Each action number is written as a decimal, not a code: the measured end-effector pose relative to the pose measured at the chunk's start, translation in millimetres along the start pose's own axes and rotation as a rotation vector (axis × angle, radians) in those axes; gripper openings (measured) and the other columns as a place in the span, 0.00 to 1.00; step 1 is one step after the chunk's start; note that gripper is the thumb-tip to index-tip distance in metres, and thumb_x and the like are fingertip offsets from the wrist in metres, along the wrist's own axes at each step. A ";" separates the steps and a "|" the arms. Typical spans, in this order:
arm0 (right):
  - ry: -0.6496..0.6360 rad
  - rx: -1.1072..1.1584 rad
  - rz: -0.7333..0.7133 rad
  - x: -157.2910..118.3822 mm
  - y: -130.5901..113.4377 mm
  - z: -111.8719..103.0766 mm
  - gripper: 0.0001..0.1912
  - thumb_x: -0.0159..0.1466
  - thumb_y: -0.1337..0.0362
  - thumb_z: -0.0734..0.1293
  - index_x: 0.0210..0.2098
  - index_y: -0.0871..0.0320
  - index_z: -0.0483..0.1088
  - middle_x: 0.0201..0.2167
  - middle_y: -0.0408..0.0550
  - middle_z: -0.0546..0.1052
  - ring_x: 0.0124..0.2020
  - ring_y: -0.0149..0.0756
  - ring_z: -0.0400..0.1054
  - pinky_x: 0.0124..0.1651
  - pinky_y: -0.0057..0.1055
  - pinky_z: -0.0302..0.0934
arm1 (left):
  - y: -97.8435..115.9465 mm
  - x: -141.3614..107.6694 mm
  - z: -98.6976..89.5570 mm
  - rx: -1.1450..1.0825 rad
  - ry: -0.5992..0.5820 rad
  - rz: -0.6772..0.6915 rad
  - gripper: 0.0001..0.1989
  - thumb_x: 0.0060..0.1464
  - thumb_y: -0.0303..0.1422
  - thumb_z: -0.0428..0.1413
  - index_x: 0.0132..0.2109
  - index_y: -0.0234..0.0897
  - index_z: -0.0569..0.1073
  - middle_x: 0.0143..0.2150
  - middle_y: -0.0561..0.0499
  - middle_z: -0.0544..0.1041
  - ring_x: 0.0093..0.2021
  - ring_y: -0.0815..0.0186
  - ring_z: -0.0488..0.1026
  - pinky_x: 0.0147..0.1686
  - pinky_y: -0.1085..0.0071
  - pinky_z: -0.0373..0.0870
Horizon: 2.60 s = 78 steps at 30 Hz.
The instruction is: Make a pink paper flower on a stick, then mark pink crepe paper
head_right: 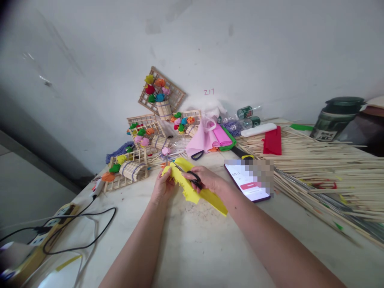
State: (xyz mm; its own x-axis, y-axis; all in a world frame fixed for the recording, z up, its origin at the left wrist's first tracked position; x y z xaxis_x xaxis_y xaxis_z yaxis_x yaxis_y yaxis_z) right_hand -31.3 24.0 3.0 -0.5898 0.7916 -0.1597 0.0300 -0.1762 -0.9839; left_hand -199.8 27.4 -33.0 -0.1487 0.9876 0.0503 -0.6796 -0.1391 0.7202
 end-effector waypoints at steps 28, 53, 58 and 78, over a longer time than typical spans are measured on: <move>-0.081 -0.062 -0.055 18.1 -16.1 15.6 0.13 0.55 0.56 0.62 0.22 0.60 0.62 0.13 0.40 0.65 0.11 0.23 0.55 0.12 0.20 0.44 | 10.5 5.6 -6.7 -0.018 -0.066 0.047 0.13 0.38 0.28 0.62 0.36 0.36 0.71 0.34 0.53 0.76 0.31 0.70 0.73 0.33 0.76 0.69; -0.022 -0.054 -0.086 29.0 -9.7 19.4 0.14 0.50 0.55 0.67 0.24 0.60 0.63 0.13 0.38 0.64 0.11 0.22 0.53 0.13 0.20 0.46 | 9.8 5.2 -11.5 -0.040 -0.050 -0.001 0.13 0.38 0.28 0.62 0.35 0.35 0.70 0.31 0.52 0.76 0.29 0.70 0.73 0.31 0.75 0.69; 0.063 -0.029 -0.098 29.6 -8.6 22.8 0.13 0.50 0.58 0.66 0.20 0.59 0.60 0.11 0.37 0.62 0.11 0.20 0.51 0.13 0.20 0.44 | 9.9 5.3 -12.3 -0.068 -0.038 -0.001 0.13 0.38 0.27 0.61 0.35 0.35 0.70 0.31 0.52 0.76 0.29 0.69 0.73 0.31 0.75 0.69; 0.259 -0.443 -0.223 11.5 -30.7 0.5 0.11 0.49 0.59 0.66 0.30 0.60 0.69 0.20 0.43 0.71 0.19 0.27 0.62 0.21 0.23 0.54 | 17.3 5.4 -12.8 -0.063 0.096 -0.019 0.11 0.38 0.30 0.59 0.34 0.35 0.72 0.24 0.52 0.75 0.24 0.68 0.72 0.27 0.74 0.70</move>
State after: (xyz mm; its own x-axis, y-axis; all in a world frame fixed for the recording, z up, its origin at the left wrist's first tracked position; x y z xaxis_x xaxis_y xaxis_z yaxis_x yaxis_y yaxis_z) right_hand -39.4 38.2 31.4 -0.4045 0.9094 0.0968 0.2965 0.2306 -0.9268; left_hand -221.6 29.5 -29.1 -0.2011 0.9791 -0.0316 -0.7261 -0.1273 0.6757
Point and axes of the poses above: each hand's wrist, its own x-axis towards the middle knuckle, its own z-axis out of the palm, y = z × x, the point moved 1 cm from there along x, towards the middle knuckle
